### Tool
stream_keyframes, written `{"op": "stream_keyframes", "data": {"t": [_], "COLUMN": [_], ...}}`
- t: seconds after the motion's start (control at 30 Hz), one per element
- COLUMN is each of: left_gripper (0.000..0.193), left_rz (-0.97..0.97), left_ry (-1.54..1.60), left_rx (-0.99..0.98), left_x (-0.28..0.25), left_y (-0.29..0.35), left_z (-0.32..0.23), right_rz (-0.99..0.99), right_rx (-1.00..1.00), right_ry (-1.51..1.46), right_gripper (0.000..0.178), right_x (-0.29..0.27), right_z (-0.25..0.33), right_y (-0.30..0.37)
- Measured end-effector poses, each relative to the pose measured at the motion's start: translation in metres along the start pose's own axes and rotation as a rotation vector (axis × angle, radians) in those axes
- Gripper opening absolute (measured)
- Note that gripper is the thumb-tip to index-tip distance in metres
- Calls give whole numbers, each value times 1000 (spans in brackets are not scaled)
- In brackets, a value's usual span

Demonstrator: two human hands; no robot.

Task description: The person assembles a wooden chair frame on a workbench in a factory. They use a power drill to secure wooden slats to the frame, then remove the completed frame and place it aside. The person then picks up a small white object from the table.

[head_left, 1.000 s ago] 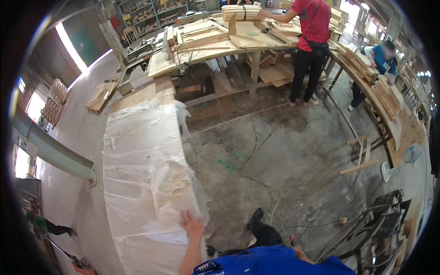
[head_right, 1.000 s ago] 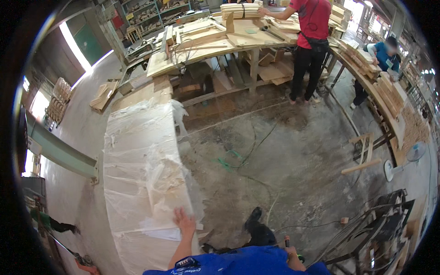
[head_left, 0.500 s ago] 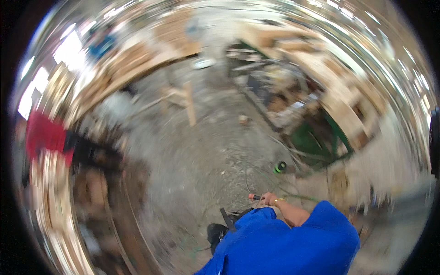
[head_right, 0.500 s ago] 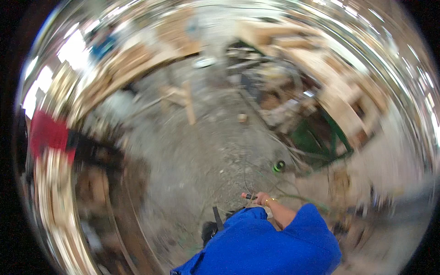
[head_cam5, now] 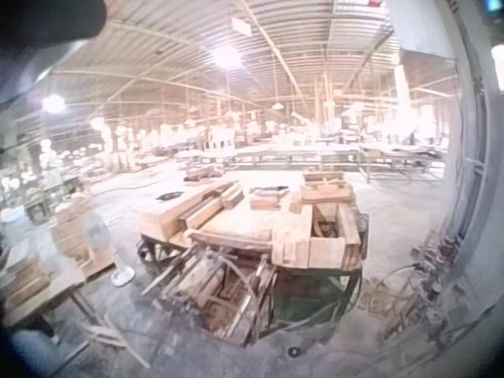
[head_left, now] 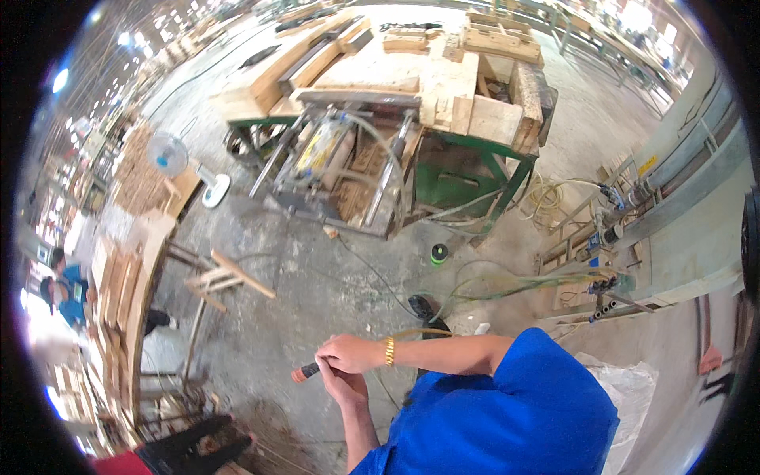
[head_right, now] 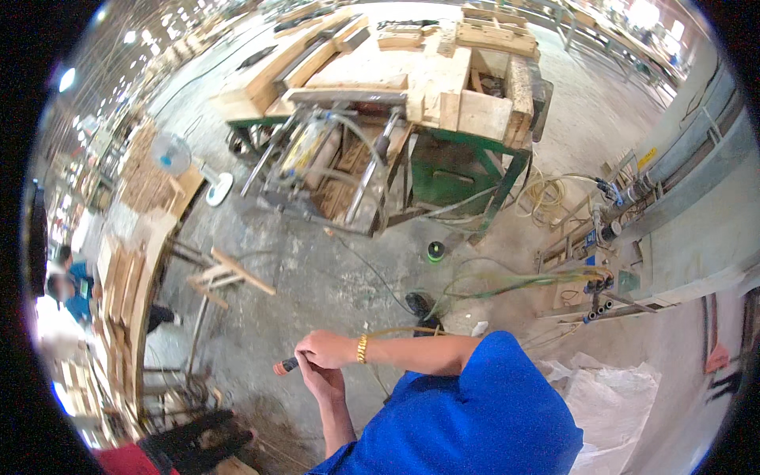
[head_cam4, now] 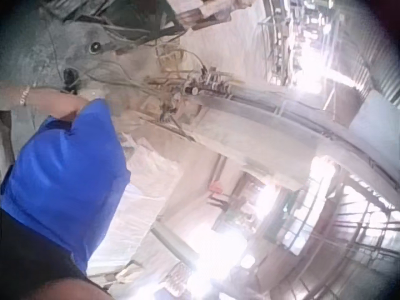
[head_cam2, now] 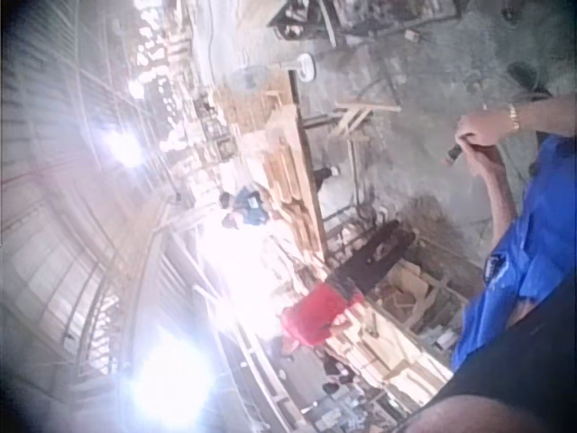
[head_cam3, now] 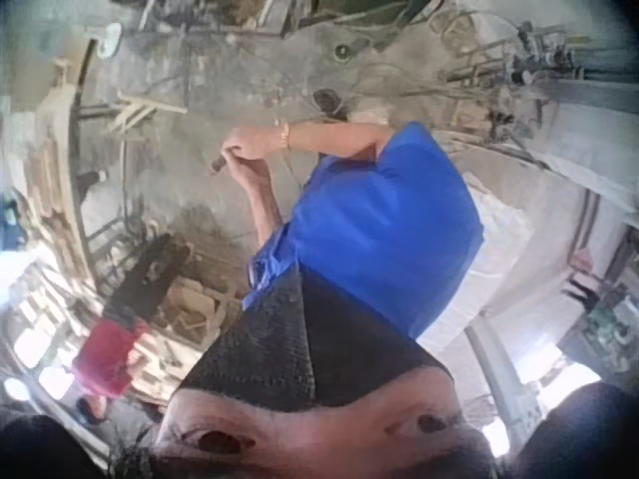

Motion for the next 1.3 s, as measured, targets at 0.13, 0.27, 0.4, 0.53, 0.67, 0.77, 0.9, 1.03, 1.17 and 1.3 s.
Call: {"op": "stream_keyframes", "data": {"t": [0.13,0.27,0.4,0.53,0.67,0.77,0.9,1.03,1.17,1.3], "left_gripper": [37,48,37,39,42,45,62,48,15,20], "left_rz": [-67,-630,-681,-906,-984,-906,-840,-673,-721,-635], "left_ry": [330,137,98,70,71,156,65,-162,-55,38], "left_rx": [3,-115,-342,-355,-349,-406,-346,-297,-38,108], "left_x": [30,-35,-35,-22,-2,0,-20,10,-16,9], "left_y": [-64,-100,-143,-131,-129,-160,-167,-173,-158,-129], "left_z": [4,-4,31,25,15,31,6,-41,-39,-57], "right_rz": [-193,-1070,-1194,-891,-976,-905,-860,-861,-563,-359], "right_rx": [-109,257,1005,1403,1696,1514,1079,547,133,-93], "right_ry": [263,773,1142,847,648,914,1043,889,637,352], "right_gripper": [32,31,35,38,33,40,40,40,41,42], "right_x": [-179,-513,-740,-776,-789,-821,-774,-688,-520,-383], "right_z": [-1,-11,-68,-183,-236,-210,-172,-169,-129,-70], "right_y": [37,128,243,243,245,260,182,29,-157,-215]}}
Point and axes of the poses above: each hand's wrist, its own y-axis away from the middle knuckle, its own x-axis out of the palm, z = x × y, the point moved 5 cm from there along -y, towards the middle knuckle, and after that the axes turned 9 degrees about -x, right-handed, at the moved point
